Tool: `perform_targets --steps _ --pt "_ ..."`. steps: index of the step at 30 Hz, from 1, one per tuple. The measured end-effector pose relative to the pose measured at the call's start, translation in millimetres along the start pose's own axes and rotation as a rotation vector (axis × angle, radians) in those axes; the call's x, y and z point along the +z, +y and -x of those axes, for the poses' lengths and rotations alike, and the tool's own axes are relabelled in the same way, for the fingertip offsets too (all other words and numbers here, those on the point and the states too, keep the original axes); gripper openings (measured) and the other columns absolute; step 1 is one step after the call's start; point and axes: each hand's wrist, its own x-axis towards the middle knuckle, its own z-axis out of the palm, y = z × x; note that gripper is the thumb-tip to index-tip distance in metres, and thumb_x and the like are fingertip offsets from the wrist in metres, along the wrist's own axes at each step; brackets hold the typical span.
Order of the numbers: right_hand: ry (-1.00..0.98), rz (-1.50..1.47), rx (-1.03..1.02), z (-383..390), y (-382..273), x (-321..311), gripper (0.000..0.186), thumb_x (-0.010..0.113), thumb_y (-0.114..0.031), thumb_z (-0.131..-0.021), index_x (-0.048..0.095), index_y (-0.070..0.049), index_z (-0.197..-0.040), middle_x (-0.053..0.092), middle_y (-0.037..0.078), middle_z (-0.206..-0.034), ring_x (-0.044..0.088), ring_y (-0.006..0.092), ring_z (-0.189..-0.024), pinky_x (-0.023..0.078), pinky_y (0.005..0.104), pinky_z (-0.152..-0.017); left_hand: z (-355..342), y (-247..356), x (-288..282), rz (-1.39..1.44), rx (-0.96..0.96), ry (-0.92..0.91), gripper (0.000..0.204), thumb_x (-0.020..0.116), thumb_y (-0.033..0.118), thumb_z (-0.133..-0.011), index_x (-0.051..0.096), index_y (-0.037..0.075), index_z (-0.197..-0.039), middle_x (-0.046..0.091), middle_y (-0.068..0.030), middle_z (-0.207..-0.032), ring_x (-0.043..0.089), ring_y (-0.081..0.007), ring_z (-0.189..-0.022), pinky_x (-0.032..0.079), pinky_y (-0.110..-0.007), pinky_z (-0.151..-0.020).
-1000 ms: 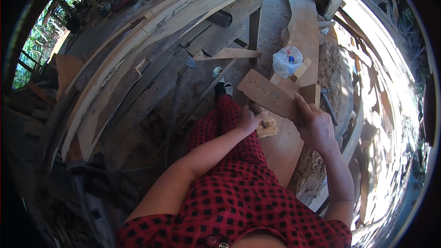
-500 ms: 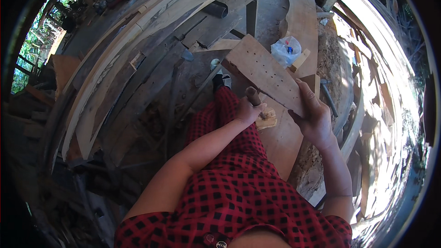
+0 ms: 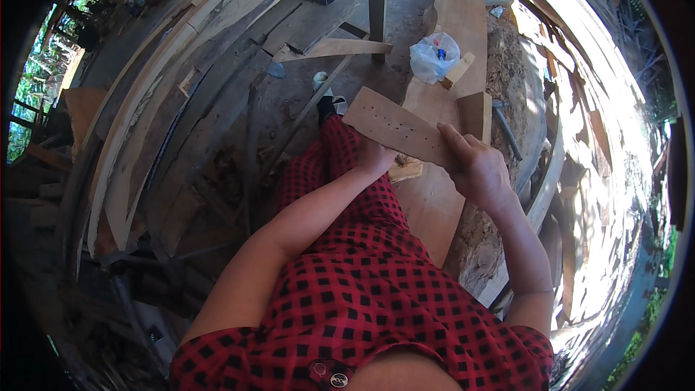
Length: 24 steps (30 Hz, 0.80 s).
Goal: Shaping or joining wood pieces using a chisel and wooden mallet in a workshop.
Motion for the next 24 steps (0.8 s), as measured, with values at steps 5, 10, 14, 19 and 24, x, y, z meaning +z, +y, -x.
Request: perform_targets --steps 5,10,14,19,24 --pt "0.108 -0.028 -0.017 -7.4 -4.4 -17.5 0.070 0.066 -0.002 -0.068 0.046 -0.014 -0.134 0.058 0.011 -0.082 0.062 0.0323 -0.078 0.051 0.0428 -0.066 0.6 8.0 -6.1 0.156 -0.176 -0.122 0.033 0.078 0.013 -0.068 0.063 0.001 -0.095 0.068 -0.0139 -0.087 0.068 -0.0279 -0.084 0.052 -0.036 -0.076" --pt "0.282 -0.232 -0.065 -2.2 -3.2 -6.9 0.069 0.065 -0.002 -0.068 0.046 -0.015 -0.134 0.058 0.011 -0.082 0.062 0.0317 -0.077 0.051 0.0425 -0.065 -1.1 16.3 -2.8 -0.042 0.009 -0.070 0.035 0.077 0.013 -0.069 0.062 0.002 -0.098 0.068 -0.0124 -0.086 0.068 -0.0285 -0.083 0.052 -0.036 -0.076" --pt "0.059 0.035 -0.027 2.2 1.3 -9.8 0.074 0.070 -0.002 -0.066 0.046 -0.015 -0.135 0.059 0.011 -0.085 0.062 0.0322 -0.080 0.051 0.0411 -0.066 0.8 17.0 -4.4 -0.094 0.174 0.002 0.034 0.077 0.014 -0.069 0.062 0.002 -0.097 0.068 -0.0120 -0.084 0.067 -0.0285 -0.081 0.052 -0.036 -0.075" --pt "0.275 -0.205 0.005 2.3 -4.2 -10.9 0.070 0.069 -0.003 -0.068 0.047 -0.014 -0.133 0.060 0.011 -0.088 0.063 0.0326 -0.081 0.052 0.0413 -0.068 0.3 22.7 -8.8 0.035 -0.285 -0.192 0.035 0.076 0.020 -0.069 0.063 0.002 -0.097 0.068 -0.0126 -0.082 0.068 -0.0278 -0.081 0.052 -0.036 -0.075" --pt "0.050 -0.120 -0.040 -4.4 9.7 -8.5 0.068 0.067 -0.005 -0.069 0.047 -0.013 -0.134 0.060 0.013 -0.088 0.063 0.0342 -0.080 0.051 0.0419 -0.068 1.5 22.5 -3.4 0.053 -0.177 -0.134 0.025 0.074 0.016 -0.072 0.063 0.001 -0.089 0.069 -0.0108 -0.083 0.067 -0.0213 -0.079 0.052 -0.034 -0.073"
